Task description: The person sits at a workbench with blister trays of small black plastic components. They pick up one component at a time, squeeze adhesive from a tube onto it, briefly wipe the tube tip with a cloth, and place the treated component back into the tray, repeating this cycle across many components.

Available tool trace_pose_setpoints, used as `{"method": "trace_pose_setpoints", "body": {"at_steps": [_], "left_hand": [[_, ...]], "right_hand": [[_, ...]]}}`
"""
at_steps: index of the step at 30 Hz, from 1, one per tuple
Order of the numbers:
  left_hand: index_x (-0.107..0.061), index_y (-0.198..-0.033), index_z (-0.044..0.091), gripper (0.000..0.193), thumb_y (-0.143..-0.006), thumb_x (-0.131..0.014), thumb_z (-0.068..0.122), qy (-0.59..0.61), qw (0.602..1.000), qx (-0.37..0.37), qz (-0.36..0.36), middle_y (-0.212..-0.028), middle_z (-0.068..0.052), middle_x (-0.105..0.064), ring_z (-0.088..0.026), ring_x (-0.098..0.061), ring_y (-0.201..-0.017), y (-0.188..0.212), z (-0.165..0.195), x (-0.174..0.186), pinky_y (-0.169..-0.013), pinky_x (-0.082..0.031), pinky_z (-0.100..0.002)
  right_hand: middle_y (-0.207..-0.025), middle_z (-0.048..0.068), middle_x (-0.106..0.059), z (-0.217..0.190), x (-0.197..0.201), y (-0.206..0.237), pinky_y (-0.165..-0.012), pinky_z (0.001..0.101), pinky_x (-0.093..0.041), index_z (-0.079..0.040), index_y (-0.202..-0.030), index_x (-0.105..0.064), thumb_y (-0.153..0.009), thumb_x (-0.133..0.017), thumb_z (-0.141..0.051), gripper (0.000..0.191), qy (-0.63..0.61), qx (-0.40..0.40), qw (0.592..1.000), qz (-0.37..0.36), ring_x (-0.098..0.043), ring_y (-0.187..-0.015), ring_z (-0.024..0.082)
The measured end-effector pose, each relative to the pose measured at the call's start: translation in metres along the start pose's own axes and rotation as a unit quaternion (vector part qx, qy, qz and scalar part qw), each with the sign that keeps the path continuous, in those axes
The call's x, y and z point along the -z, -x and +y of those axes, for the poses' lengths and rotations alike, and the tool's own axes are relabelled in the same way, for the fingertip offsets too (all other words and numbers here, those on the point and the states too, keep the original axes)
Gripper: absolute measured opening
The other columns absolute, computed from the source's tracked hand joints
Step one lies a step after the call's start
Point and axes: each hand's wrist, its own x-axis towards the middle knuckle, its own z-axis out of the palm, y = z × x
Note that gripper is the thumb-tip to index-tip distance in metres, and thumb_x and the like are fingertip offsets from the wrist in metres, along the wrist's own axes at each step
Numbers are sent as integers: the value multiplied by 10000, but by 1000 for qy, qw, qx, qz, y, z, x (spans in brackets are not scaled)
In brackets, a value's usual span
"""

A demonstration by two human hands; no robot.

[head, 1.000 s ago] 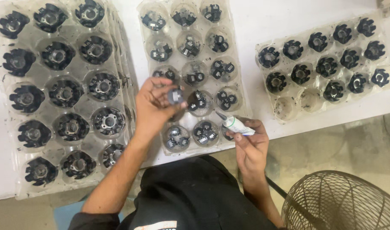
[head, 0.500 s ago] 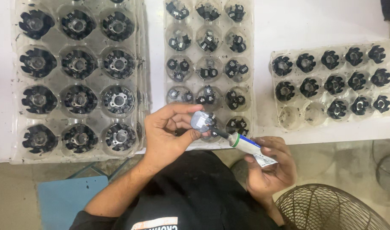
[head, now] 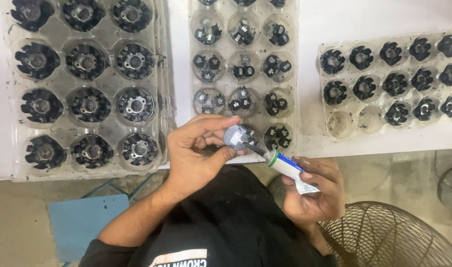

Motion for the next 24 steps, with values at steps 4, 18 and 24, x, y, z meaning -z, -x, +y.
{"method": "trace_pose_setpoints", "body": {"at_steps": [4,18,24], "left_hand": [[-676,-1275,-49,467,-850,-695,-240,-6,1000,9,-13,-1238,-134,-655,-200,-757,-1029,0,2,-1,-903,-650,-294],[-663,-1292,-47,468,-866,-692,-238,23,999,24,-9,-1262,-137,-652,-201,-750,-1050,0,1,-4,-921,-670,-315],[-652,-1307,-54,469,-877,-688,-239,26,1000,15,-10,-1238,-133,-666,-195,-743,-1055,1,-4,-3,-926,-673,-327]], "right_hand": [[-1081,106,-670,-2,7,-4,-812,319,-608,-74,-1046,-579,-795,-829,86,388,37,38,998,-23,-694,-976,249],[-1072,111,-620,8,14,-11,-799,373,-681,-66,-1064,-579,-778,-798,145,418,2,93,994,-63,-678,-933,245],[-1034,107,-601,9,11,-12,-787,389,-687,-62,-1059,-583,-771,-782,155,411,-11,95,994,-58,-669,-915,235]]}}
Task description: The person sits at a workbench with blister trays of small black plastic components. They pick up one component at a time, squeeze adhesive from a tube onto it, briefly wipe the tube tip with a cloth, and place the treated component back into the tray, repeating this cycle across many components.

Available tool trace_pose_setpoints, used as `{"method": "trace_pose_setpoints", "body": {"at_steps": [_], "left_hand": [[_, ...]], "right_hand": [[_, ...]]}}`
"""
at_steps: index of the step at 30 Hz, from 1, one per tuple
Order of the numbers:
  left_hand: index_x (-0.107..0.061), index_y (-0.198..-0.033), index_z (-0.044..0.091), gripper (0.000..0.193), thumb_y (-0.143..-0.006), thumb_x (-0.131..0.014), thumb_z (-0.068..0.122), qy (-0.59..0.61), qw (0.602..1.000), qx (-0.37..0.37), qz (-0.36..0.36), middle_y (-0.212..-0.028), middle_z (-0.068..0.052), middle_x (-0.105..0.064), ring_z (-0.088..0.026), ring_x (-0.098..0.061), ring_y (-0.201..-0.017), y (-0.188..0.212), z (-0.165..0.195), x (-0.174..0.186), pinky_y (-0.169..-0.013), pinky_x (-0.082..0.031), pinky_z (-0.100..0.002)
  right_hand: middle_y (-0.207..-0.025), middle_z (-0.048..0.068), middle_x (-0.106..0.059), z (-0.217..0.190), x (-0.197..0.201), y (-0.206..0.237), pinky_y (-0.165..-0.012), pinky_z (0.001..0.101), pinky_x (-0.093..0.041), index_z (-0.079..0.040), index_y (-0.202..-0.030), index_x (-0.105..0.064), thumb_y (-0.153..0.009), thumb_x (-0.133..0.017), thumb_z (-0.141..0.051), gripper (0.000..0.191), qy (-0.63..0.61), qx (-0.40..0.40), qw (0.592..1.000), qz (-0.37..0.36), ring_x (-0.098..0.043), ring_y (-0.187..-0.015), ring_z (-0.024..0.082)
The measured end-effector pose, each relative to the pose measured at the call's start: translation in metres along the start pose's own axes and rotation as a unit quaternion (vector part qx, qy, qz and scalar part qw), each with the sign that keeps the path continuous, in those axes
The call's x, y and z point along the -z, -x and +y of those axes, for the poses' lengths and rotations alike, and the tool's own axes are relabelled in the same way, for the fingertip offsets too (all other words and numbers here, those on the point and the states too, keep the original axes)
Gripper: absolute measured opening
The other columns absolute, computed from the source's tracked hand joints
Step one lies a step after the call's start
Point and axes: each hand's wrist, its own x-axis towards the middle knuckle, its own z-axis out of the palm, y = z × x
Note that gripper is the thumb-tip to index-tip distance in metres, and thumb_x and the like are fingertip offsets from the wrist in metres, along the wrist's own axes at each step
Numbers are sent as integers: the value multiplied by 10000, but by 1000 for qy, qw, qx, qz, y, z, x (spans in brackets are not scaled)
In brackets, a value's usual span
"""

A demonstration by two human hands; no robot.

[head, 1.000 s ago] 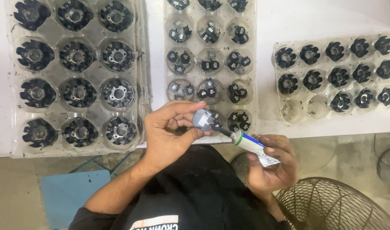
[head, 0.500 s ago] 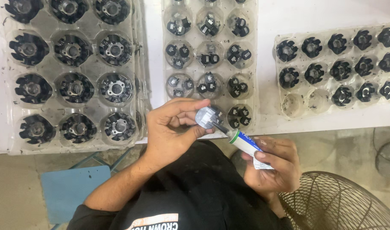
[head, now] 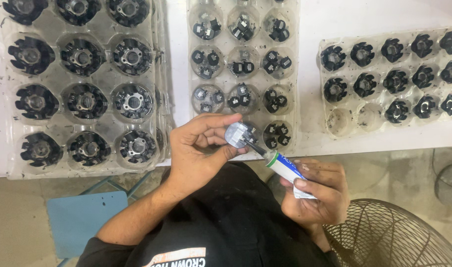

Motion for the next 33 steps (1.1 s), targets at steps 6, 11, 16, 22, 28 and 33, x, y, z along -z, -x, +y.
{"method": "trace_pose_setpoints", "body": {"at_steps": [6,11,16,22,28,33], "left_hand": [[-627,-1354,-55,473,-906,-647,-202,54,998,34,-12,-1274,-152,-711,-180,-727,-1078,2,-14,3,-946,-651,-323],[-598,-1404,-46,486,-942,-747,-76,128,990,60,-23,-1287,-123,-710,-169,-683,-1195,4,-29,-2,-1060,-574,-316],[-572,-1423,-41,501,-971,-764,60,167,978,117,-52,-1293,-84,-699,-137,-657,-1159,10,-34,-3,-995,-558,-284],[-576,-1445,-48,494,-1014,-757,112,190,971,118,-79,-1321,-116,-682,-153,-661,-1151,11,-35,-2,-1019,-569,-311],[-568,-1410,-31,485,-997,-750,145,189,971,126,-71,-1420,-121,-640,-151,-657,-1178,10,-36,1,-1012,-580,-324],[-585,-1413,-38,494,-996,-750,170,185,969,151,-57,-1422,-143,-647,-149,-671,-1055,10,-40,5,-954,-581,-316]], "right_hand": [[-1040,101,-590,1,1,1,-816,400,-688,-82,-1077,-565,-776,-793,140,438,-9,-5,1000,-18,-648,-926,220],[-1025,109,-618,-3,-15,6,-792,368,-659,-69,-1036,-552,-802,-772,84,355,27,-41,997,66,-654,-882,231],[-1072,107,-624,-3,-21,4,-796,323,-663,-66,-1085,-530,-913,-739,23,285,-1,-77,985,153,-681,-935,236],[-1026,112,-605,-2,-16,-5,-790,340,-666,-69,-1058,-519,-883,-773,33,325,15,-31,996,77,-690,-945,247],[-1017,95,-613,-7,-29,-8,-767,338,-661,-72,-1031,-532,-883,-774,48,307,18,-58,992,109,-671,-902,236],[-1048,96,-604,-10,-29,-9,-778,327,-650,-80,-1048,-534,-891,-770,56,315,5,-87,990,107,-673,-883,225]]}}
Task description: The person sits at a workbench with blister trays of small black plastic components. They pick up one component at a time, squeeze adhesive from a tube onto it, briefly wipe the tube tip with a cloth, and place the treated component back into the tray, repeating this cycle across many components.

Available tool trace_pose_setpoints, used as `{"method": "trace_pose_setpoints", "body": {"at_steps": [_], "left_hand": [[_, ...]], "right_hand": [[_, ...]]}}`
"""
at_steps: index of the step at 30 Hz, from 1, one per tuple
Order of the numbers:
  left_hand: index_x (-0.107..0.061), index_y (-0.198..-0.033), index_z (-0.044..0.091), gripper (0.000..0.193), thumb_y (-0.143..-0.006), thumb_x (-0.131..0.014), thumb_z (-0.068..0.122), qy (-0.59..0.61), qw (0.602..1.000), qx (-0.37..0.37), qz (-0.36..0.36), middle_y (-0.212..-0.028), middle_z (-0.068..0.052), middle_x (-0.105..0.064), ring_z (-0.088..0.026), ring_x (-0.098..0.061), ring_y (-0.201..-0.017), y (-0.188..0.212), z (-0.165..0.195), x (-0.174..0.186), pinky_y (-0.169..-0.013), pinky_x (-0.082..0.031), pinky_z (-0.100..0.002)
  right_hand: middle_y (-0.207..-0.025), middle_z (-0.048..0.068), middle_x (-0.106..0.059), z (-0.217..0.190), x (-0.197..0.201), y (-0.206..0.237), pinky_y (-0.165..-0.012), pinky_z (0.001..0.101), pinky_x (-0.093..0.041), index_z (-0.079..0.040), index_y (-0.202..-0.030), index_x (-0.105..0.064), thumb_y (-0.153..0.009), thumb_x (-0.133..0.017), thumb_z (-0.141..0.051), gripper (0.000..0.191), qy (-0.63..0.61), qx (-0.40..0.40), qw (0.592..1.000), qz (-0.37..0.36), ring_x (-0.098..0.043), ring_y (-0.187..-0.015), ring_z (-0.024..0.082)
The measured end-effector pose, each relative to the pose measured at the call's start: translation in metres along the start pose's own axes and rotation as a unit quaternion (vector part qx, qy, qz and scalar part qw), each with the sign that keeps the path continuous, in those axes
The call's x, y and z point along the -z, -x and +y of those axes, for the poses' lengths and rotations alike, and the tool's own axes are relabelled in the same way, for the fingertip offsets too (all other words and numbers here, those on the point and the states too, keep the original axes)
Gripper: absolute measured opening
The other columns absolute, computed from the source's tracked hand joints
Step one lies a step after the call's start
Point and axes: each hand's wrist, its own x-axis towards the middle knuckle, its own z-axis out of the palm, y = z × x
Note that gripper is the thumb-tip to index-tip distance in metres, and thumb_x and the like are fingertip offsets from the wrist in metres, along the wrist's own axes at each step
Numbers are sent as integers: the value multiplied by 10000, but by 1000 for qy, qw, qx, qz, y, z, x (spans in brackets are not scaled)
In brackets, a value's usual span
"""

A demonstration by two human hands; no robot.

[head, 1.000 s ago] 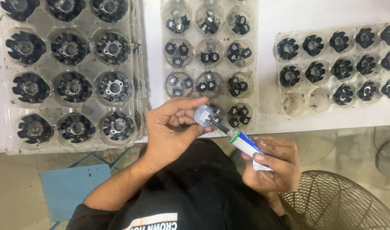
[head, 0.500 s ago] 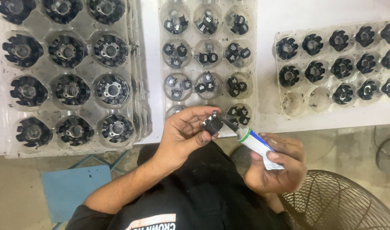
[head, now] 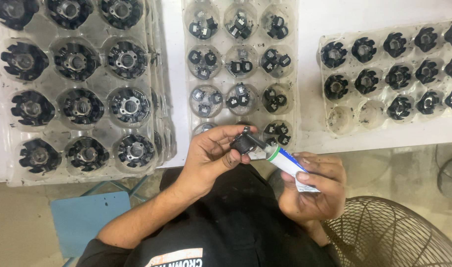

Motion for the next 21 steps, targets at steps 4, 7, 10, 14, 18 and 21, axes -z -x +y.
{"method": "trace_pose_setpoints", "body": {"at_steps": [4,7,10,14,18,21], "left_hand": [[-592,-1405,-27,505,-990,-763,203,39,999,1,1,-1414,-153,-656,-151,-680,-989,-2,-1,1,-928,-583,-318],[-623,-1408,-32,504,-1001,-765,229,54,999,7,-3,-1358,-163,-680,-166,-683,-968,-1,-1,2,-922,-583,-326],[-640,-1388,-31,484,-990,-777,208,70,997,12,-1,-1278,-150,-709,-177,-688,-948,-3,-3,6,-908,-589,-330],[-638,-1331,-12,482,-883,-810,-60,-75,994,-77,32,-1129,-131,-738,-184,-726,-1029,-46,-15,30,-912,-623,-301],[-666,-1228,-8,487,-786,-830,-127,-295,947,-51,113,-1049,-121,-769,-137,-738,-898,-149,-15,90,-784,-625,-243],[-705,-1143,79,441,-740,-860,-11,-464,875,-83,112,-997,-93,-784,-189,-747,-829,-204,-19,127,-732,-601,-298]], "right_hand": [[-1052,96,-598,-1,4,-2,-793,333,-649,-79,-1049,-530,-888,-766,65,320,12,0,1000,-27,-666,-905,225],[-1048,100,-592,2,8,-4,-784,327,-644,-75,-1044,-525,-879,-765,73,326,21,6,999,-43,-661,-929,231],[-1041,111,-590,8,8,-3,-772,323,-627,-64,-1043,-536,-861,-742,85,312,25,6,999,-30,-654,-917,239],[-1058,125,-628,23,5,6,-769,296,-601,-30,-1094,-560,-879,-710,92,289,-7,-33,995,89,-659,-897,229],[-1070,123,-639,30,15,21,-844,281,-592,-33,-1163,-567,-957,-728,80,285,-106,-120,972,174,-678,-941,218],[-1047,106,-620,35,21,28,-874,277,-561,-25,-1165,-576,-961,-744,84,286,-115,-137,964,197,-643,-953,198]]}}
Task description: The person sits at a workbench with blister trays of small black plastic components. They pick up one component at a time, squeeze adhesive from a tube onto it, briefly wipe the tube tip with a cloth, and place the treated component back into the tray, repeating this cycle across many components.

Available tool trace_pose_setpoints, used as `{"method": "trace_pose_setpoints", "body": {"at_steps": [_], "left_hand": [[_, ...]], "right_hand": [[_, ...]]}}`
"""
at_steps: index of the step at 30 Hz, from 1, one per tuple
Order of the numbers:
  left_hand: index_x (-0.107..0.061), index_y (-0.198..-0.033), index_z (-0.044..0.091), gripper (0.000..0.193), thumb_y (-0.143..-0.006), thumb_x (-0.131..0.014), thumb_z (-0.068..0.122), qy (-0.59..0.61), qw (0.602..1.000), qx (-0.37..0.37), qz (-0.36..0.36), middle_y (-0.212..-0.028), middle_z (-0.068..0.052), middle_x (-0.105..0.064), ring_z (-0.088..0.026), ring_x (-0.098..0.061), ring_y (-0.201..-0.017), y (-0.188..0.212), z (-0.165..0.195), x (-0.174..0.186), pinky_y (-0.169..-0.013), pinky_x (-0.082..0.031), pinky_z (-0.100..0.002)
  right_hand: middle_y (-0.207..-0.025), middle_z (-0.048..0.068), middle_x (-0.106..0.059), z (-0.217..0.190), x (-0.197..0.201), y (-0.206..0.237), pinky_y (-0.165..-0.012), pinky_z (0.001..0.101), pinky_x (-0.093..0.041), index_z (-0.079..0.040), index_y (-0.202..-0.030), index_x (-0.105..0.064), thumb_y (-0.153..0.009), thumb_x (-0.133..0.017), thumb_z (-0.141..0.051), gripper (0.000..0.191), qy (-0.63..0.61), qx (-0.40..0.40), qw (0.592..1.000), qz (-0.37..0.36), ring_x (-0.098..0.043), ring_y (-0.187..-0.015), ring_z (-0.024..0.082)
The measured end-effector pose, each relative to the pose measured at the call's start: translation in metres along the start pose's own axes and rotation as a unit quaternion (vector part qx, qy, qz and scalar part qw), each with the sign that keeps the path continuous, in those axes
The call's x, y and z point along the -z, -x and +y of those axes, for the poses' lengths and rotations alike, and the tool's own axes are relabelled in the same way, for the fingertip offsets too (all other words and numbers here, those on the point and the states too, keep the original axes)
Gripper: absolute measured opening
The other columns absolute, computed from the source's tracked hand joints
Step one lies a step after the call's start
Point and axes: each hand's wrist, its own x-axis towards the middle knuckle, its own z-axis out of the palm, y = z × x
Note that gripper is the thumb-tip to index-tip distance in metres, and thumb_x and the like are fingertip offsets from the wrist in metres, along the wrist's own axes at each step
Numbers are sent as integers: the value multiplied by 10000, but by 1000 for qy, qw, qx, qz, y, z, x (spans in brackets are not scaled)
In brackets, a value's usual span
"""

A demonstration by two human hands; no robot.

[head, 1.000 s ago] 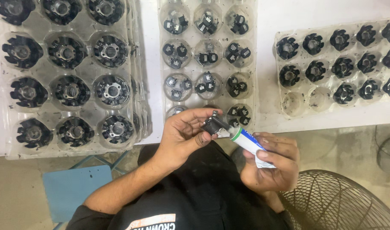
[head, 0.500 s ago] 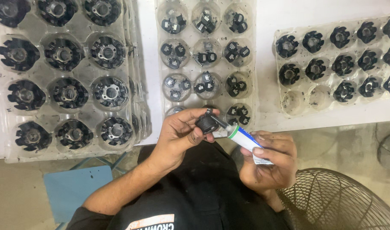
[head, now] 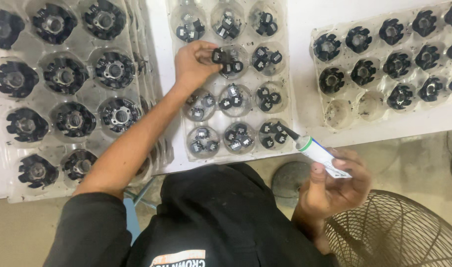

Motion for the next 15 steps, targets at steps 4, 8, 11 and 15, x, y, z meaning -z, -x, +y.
{"method": "trace_pose_setpoints", "body": {"at_steps": [4,8,11,15], "left_hand": [[-771,-1039,141,387,-662,-850,110,-338,926,-166,-34,-901,-94,-723,-321,-679,-849,-46,-34,-2,-749,-540,-441],[-795,-1011,163,313,-713,-821,73,-423,851,-305,-63,-994,-94,-629,-328,-609,-1023,-67,-62,-21,-814,-508,-462],[-806,-986,168,343,-658,-808,71,-439,840,-304,-93,-1006,-95,-593,-317,-597,-1013,-72,-73,-30,-814,-512,-456],[-795,-1065,168,394,-685,-822,70,-387,886,-244,-72,-1042,-126,-631,-355,-617,-1034,-68,-64,-30,-852,-519,-475]], "right_hand": [[-1065,90,-594,1,11,6,-912,281,-528,-22,-1143,-570,-952,-744,59,270,44,-34,998,5,-593,-991,183],[-1070,81,-578,3,21,11,-954,307,-514,-19,-1111,-560,-951,-753,51,260,78,-47,996,4,-580,-1031,195],[-1079,83,-574,5,26,11,-999,318,-529,-18,-1118,-559,-951,-757,47,266,75,-54,996,14,-583,-1039,198],[-1128,108,-586,6,27,7,-1002,316,-553,-26,-1170,-560,-961,-749,44,290,77,-70,995,13,-582,-1032,182]]}}
